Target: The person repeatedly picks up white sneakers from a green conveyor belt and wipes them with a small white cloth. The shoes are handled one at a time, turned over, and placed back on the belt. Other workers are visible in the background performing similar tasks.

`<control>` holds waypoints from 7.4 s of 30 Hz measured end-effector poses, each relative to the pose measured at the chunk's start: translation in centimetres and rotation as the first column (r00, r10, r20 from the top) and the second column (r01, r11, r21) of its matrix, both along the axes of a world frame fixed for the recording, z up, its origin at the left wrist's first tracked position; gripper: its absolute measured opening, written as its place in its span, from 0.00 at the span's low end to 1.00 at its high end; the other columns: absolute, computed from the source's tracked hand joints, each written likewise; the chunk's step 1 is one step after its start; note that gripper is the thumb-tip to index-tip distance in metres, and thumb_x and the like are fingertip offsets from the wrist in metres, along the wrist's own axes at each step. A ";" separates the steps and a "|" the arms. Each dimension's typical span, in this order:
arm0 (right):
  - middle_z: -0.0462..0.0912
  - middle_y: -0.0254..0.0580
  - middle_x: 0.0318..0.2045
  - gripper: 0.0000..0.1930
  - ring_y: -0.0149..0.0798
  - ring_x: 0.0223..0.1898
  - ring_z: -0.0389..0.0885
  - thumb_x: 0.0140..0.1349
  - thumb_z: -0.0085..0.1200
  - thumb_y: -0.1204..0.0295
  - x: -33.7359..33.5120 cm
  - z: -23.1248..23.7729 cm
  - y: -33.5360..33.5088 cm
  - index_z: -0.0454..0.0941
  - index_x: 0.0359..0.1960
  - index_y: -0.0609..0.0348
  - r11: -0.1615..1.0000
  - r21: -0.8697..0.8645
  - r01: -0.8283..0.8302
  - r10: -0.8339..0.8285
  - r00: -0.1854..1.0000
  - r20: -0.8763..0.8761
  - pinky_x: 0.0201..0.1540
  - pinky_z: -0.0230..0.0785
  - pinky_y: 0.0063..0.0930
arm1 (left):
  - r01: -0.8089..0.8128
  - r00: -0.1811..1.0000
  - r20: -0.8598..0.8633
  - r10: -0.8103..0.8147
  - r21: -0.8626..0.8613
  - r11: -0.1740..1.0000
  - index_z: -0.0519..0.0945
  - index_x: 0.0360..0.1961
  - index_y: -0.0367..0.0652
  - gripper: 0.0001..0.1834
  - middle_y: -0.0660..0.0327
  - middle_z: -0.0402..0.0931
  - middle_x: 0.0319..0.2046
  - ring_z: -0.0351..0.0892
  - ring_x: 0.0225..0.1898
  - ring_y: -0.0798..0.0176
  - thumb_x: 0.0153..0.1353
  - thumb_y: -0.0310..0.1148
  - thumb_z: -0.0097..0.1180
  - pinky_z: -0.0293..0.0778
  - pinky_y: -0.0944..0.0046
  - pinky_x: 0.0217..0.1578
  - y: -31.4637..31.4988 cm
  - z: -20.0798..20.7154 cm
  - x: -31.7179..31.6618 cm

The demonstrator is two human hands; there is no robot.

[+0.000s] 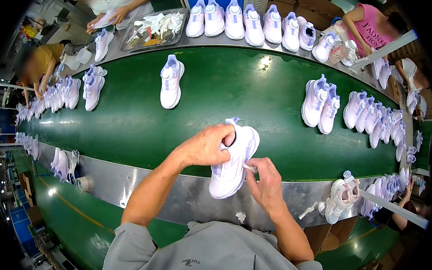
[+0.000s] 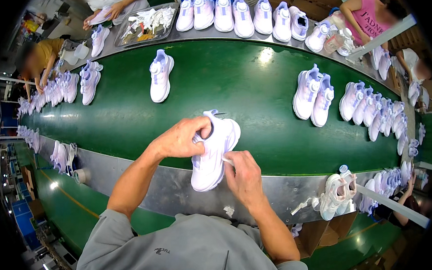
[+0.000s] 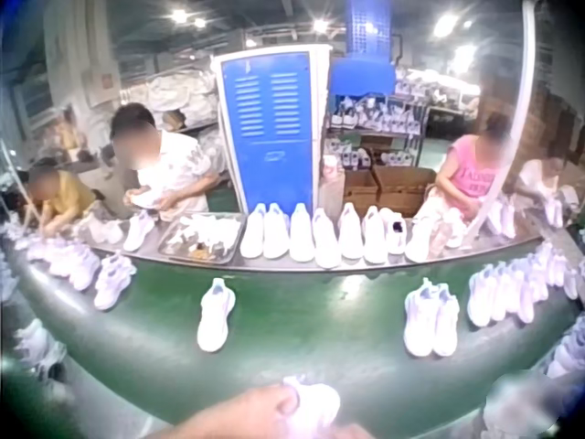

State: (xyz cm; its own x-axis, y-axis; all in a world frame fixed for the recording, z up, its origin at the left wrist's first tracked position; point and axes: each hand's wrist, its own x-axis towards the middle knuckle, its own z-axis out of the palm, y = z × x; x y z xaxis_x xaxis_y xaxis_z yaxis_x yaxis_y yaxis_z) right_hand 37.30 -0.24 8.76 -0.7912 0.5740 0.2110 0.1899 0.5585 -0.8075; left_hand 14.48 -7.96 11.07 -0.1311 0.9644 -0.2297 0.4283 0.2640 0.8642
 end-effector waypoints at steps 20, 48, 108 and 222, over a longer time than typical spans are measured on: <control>0.83 0.48 0.36 0.10 0.47 0.35 0.83 0.60 0.62 0.79 -1.6 0.7 3.2 0.79 0.42 0.63 0.977 -0.133 0.168 -0.167 0.986 0.016 0.40 0.76 0.37 | 0.090 0.996 0.000 -0.090 0.050 0.995 0.66 0.29 0.40 0.16 0.56 0.66 0.25 0.67 0.29 0.53 0.42 0.26 0.62 0.65 0.52 0.31 -0.5 0.0 -1.7; 0.83 0.46 0.38 0.16 0.48 0.37 0.81 0.51 0.65 0.87 -0.1 -0.8 -2.5 0.78 0.42 0.65 0.986 0.140 -0.089 0.102 0.991 -0.089 0.39 0.76 0.38 | -0.049 0.996 0.072 0.051 -0.029 0.998 0.66 0.29 0.41 0.15 0.61 0.65 0.25 0.64 0.28 0.62 0.44 0.25 0.61 0.64 0.58 0.29 0.4 -1.4 -3.4; 0.83 0.42 0.32 0.09 0.35 0.32 0.82 0.65 0.62 0.72 5.5 -3.6 1.0 0.81 0.44 0.61 0.798 -0.450 0.400 -0.332 0.916 0.226 0.38 0.75 0.29 | -0.406 -0.104 0.737 0.668 -0.644 0.648 0.73 0.53 0.31 0.25 0.41 0.77 0.55 0.78 0.56 0.34 0.54 0.32 0.51 0.76 0.24 0.53 -3.5 -8.7 -1.4; 0.81 0.45 0.38 0.07 0.46 0.37 0.83 0.59 0.62 0.82 6.6 -5.2 0.3 0.79 0.38 0.61 0.922 -0.182 0.342 -0.333 0.940 0.076 0.36 0.76 0.34 | -0.312 -0.749 0.558 0.357 -0.773 0.553 0.75 0.52 0.31 0.19 0.50 0.77 0.48 0.77 0.47 0.50 0.61 0.30 0.52 0.81 0.49 0.51 -2.7 -7.6 12.9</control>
